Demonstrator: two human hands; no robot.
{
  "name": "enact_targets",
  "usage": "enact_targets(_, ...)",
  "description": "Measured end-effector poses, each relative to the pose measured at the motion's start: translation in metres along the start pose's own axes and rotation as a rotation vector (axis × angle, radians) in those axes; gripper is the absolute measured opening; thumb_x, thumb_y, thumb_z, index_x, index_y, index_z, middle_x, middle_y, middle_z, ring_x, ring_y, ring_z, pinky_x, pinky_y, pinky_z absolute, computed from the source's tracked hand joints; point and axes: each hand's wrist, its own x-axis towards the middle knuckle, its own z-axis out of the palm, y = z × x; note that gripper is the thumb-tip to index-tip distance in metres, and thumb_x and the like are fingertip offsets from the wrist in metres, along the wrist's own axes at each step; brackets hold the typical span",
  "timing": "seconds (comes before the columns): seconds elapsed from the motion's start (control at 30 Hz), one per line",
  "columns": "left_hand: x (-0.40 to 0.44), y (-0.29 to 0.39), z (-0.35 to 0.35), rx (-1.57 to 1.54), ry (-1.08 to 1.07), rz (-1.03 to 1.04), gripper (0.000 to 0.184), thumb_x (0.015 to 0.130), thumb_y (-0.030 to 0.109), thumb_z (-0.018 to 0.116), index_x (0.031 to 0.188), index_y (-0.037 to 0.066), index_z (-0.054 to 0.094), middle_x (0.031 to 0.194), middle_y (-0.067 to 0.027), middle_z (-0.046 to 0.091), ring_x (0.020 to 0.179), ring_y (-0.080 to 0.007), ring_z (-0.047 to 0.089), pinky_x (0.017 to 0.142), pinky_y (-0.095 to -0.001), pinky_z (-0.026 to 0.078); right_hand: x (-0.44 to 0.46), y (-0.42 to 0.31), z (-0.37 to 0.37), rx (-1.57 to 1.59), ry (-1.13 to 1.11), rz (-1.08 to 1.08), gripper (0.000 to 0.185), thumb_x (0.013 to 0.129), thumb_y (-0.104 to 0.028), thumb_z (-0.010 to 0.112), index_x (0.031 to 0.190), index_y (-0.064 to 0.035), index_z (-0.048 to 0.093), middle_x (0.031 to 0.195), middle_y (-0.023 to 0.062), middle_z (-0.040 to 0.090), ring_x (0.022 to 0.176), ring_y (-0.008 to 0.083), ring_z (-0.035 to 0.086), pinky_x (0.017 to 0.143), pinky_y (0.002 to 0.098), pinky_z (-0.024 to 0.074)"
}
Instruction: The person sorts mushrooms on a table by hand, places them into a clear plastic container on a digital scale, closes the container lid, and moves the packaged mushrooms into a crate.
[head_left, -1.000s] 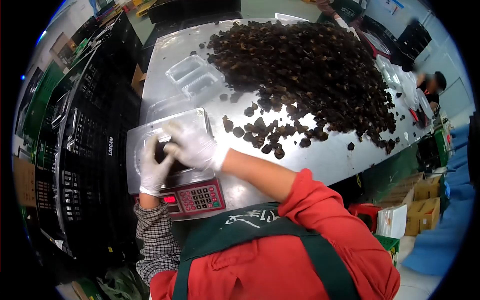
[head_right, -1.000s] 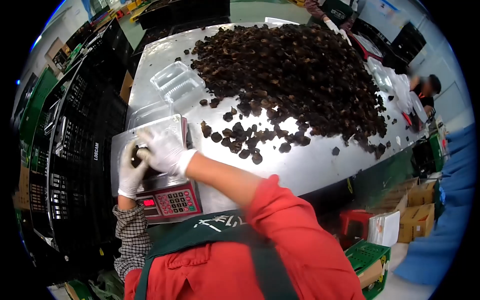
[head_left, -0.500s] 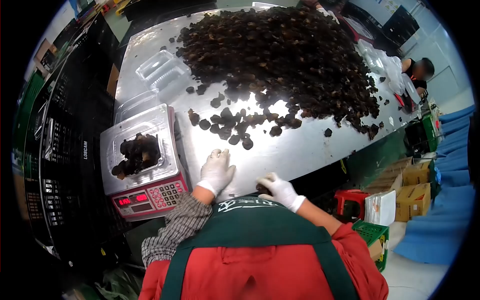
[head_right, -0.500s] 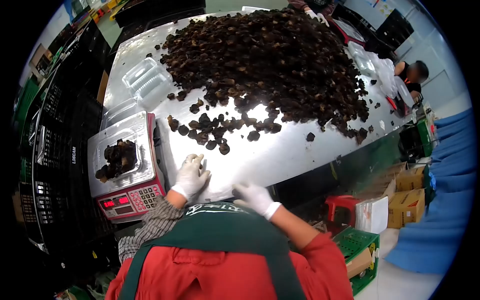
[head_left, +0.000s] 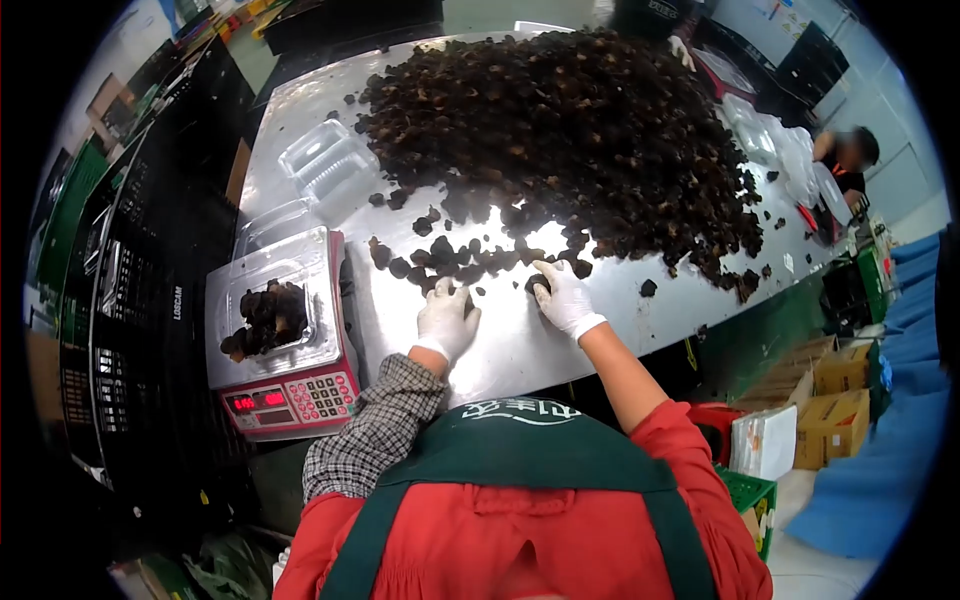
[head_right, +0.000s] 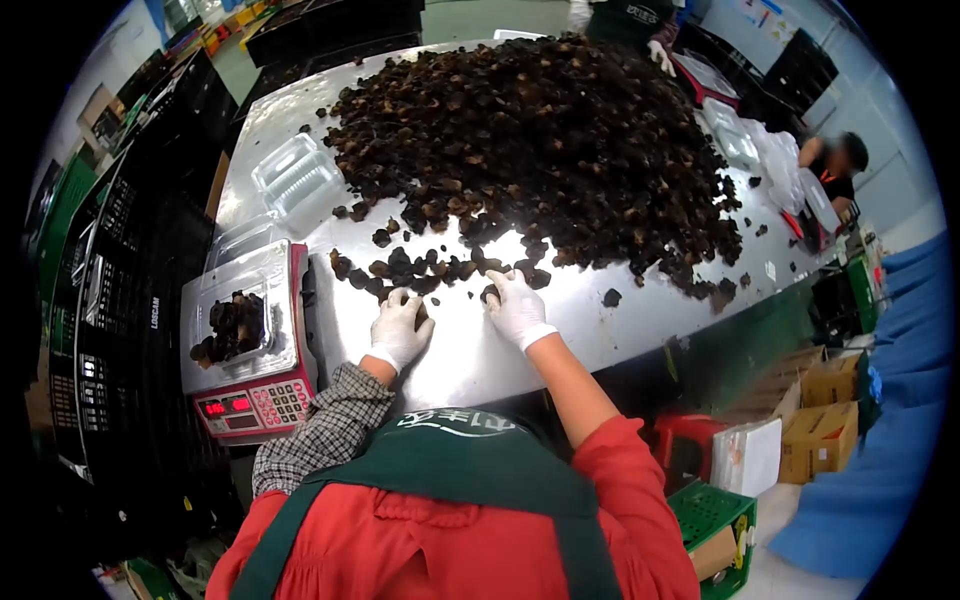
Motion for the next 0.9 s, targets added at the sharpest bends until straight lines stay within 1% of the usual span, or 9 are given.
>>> enact_targets(0.07,-0.011,-0.02,0.01,-0.05,0.07,0.023,0.018,0.081,0.02,0.061,0.093,0.006,0.06,0.106,-0.0148,0.054,0.097,-0.0323,0.058,0.078,-0.0449,0.05,0.001,0.001,0.009,-0.128,-0.027,0.022,0.037,0.08,-0.023,0.065,0.114,-0.0121,0.058,0.112,0.0149,0.051,0.097,0.0316,0.059,0.082,0.0403,0.051)
enact_targets(0.1,-0.016,-0.026,0.011,-0.075,0.103,0.035,0.016,0.08,0.017,0.062,0.093,0.006,0.06,0.104,-0.0143,0.055,0.092,-0.0323,0.059,0.076,-0.0437,0.051,-0.001,-0.006,0.005,-0.109,-0.052,0.037,0.038,0.078,-0.022,0.068,0.113,-0.0106,0.06,0.112,0.0178,0.051,0.097,0.0349,0.057,0.085,0.0407,0.0491)
enact_targets(0.23,-0.02,-0.035,0.013,-0.355,0.309,0.011,0.013,0.081,0.006,0.063,0.094,0.006,0.059,0.095,-0.0091,0.06,0.079,-0.024,0.062,0.07,-0.0354,0.051,0.003,0.022,0.024,-0.036,0.067,-0.086,0.011,0.075,-0.013,0.063,0.085,-0.0093,0.059,0.099,0.0107,0.054,0.086,0.0312,0.059,0.074,0.043,0.051)
enact_targets(0.4,-0.031,-0.018,-0.022,-1.354,0.334,-0.427,0.012,0.09,0.004,0.059,0.102,0.002,0.058,0.076,-0.0015,0.058,0.053,-0.0045,0.048,0.046,-0.0185,0.039,0.012,-0.008,0.006,0.289,0.007,-0.003,0.013,0.085,-0.009,0.056,0.097,-0.0058,0.058,0.096,0.0172,0.06,0.084,0.0322,0.061,0.077,0.0386,0.05)
enact_targets(0.53,-0.066,-0.007,-0.054,-1.461,0.154,-0.518,0.014,0.092,0.008,0.058,0.105,0.004,0.059,0.078,-0.0035,0.06,0.056,-0.0053,0.051,0.047,-0.0175,0.04,0.032,-0.078,0.015,0.059,-0.152,-0.248,0.021,0.086,-0.016,0.054,0.106,-0.0095,0.056,0.1,0.0186,0.061,0.092,0.0364,0.061,0.081,0.0456,0.0487)
enact_targets(0.67,-0.096,-0.005,-0.061,-1.425,0.07,-0.439,0.015,0.091,0.008,0.059,0.105,0.004,0.055,0.083,-0.0051,0.064,0.066,-0.0069,0.056,0.055,-0.0193,0.044,0.06,-0.075,0.058,-0.165,-0.235,-0.245,0.013,0.083,-0.014,0.055,0.092,-0.007,0.061,0.097,0.0206,0.061,0.087,0.0373,0.062,0.078,0.0476,0.0494)
enact_targets(0.8,-0.126,-0.027,-0.087,-1.45,0.316,-0.312,0.016,0.089,0.002,0.06,0.105,0.003,0.057,0.089,-0.0028,0.063,0.075,-0.0073,0.058,0.064,-0.0204,0.047,0.067,-0.086,0.042,-0.077,-0.216,-0.176,0.019,0.081,-0.015,0.062,0.098,-0.0062,0.061,0.095,0.0166,0.06,0.094,0.0331,0.061,0.08,0.0422,0.0496)
enact_targets(0.87,-0.139,-0.039,-0.114,-1.311,0.496,-0.255,0.019,0.088,-0.001,0.06,0.106,0.003,0.057,0.092,-0.0013,0.062,0.079,-0.0071,0.058,0.069,-0.0208,0.048,0.068,-0.129,0.019,0.196,-0.222,-0.172,0.018,0.081,-0.009,0.064,0.098,-0.0039,0.061,0.09,0.014,0.059,0.078,0.0265,0.065,0.067,0.0364,0.0535)
enact_targets(0.9,-0.144,-0.046,-0.131,-1.255,0.612,-0.238,0.019,0.088,-0.002,0.059,0.107,0.003,0.057,0.092,-0.0009,0.062,0.078,-0.0064,0.057,0.069,-0.0203,0.048,0.075,-0.143,0.027,0.238,-0.082,-0.467,0.017,0.081,-0.007,0.064,0.098,-0.0026,0.06,0.088,0.0126,0.058,0.067,0.023,0.063,0.058,0.033,0.0526)
